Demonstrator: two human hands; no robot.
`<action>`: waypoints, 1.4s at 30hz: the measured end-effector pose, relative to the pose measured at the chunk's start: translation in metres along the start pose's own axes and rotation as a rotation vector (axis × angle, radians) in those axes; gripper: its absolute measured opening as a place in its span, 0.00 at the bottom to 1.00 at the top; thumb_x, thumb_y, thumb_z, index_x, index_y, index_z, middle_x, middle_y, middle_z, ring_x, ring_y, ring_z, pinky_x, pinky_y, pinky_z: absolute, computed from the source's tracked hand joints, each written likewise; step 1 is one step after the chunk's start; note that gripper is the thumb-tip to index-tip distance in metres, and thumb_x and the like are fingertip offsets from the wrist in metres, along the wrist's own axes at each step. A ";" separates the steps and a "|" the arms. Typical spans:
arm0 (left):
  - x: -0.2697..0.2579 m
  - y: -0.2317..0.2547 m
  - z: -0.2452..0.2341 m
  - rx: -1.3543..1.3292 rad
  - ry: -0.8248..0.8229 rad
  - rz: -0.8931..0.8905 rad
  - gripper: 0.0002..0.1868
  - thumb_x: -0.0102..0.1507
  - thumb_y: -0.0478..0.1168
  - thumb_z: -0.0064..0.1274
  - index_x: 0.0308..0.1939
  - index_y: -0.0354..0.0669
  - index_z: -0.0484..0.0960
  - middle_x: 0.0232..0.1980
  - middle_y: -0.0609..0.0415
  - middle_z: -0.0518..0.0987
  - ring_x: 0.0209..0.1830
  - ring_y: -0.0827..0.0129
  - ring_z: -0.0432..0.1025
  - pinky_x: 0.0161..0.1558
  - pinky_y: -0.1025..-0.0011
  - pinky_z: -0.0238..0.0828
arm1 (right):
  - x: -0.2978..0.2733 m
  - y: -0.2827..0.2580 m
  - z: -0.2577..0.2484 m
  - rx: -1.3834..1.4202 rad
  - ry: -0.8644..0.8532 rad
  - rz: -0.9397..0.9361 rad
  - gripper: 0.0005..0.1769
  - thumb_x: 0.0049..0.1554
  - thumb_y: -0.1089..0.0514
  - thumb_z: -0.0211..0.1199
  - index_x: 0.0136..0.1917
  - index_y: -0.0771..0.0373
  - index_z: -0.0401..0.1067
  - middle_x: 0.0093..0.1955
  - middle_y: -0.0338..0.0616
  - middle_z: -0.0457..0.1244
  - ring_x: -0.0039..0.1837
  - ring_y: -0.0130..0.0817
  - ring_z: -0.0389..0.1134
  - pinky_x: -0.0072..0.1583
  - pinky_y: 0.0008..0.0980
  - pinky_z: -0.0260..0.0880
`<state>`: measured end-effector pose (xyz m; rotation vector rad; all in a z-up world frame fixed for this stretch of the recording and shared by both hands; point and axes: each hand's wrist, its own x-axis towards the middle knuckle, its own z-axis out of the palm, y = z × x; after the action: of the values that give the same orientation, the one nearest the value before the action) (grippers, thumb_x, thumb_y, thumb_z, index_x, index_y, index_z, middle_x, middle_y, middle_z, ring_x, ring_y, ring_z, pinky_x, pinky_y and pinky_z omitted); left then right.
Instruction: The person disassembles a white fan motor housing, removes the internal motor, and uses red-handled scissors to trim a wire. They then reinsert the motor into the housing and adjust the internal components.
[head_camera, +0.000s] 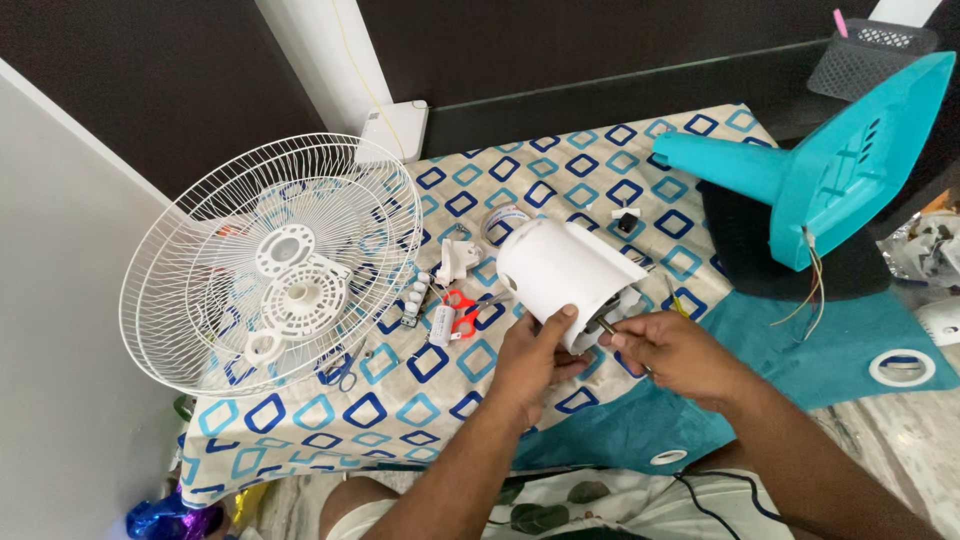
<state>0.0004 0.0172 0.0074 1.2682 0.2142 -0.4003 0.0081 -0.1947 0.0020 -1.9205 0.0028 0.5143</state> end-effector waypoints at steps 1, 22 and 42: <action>0.001 0.000 -0.001 0.037 -0.011 0.000 0.33 0.61 0.58 0.56 0.60 0.36 0.74 0.42 0.46 0.82 0.38 0.62 0.81 0.41 0.68 0.82 | 0.002 0.002 -0.002 -0.048 0.000 -0.020 0.16 0.63 0.54 0.57 0.54 0.63 0.83 0.29 0.38 0.62 0.31 0.26 0.57 0.35 0.28 0.59; -0.002 0.008 -0.034 0.330 0.044 0.077 0.35 0.62 0.57 0.57 0.63 0.33 0.74 0.33 0.51 0.83 0.27 0.73 0.76 0.29 0.76 0.75 | 0.013 0.019 -0.009 0.096 0.021 -0.079 0.17 0.61 0.53 0.63 0.55 0.67 0.80 0.32 0.43 0.65 0.34 0.28 0.59 0.36 0.30 0.61; -0.092 0.017 -0.169 0.945 0.687 0.548 0.12 0.60 0.45 0.62 0.42 0.43 0.88 0.36 0.50 0.84 0.28 0.63 0.79 0.33 0.66 0.75 | -0.005 -0.056 0.016 -0.106 0.438 -0.868 0.09 0.60 0.63 0.67 0.51 0.70 0.73 0.45 0.47 0.70 0.48 0.27 0.73 0.49 0.24 0.74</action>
<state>-0.0665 0.1990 0.0073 2.2917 0.2495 0.4996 0.0114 -0.1589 0.0482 -1.8828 -0.5562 -0.4920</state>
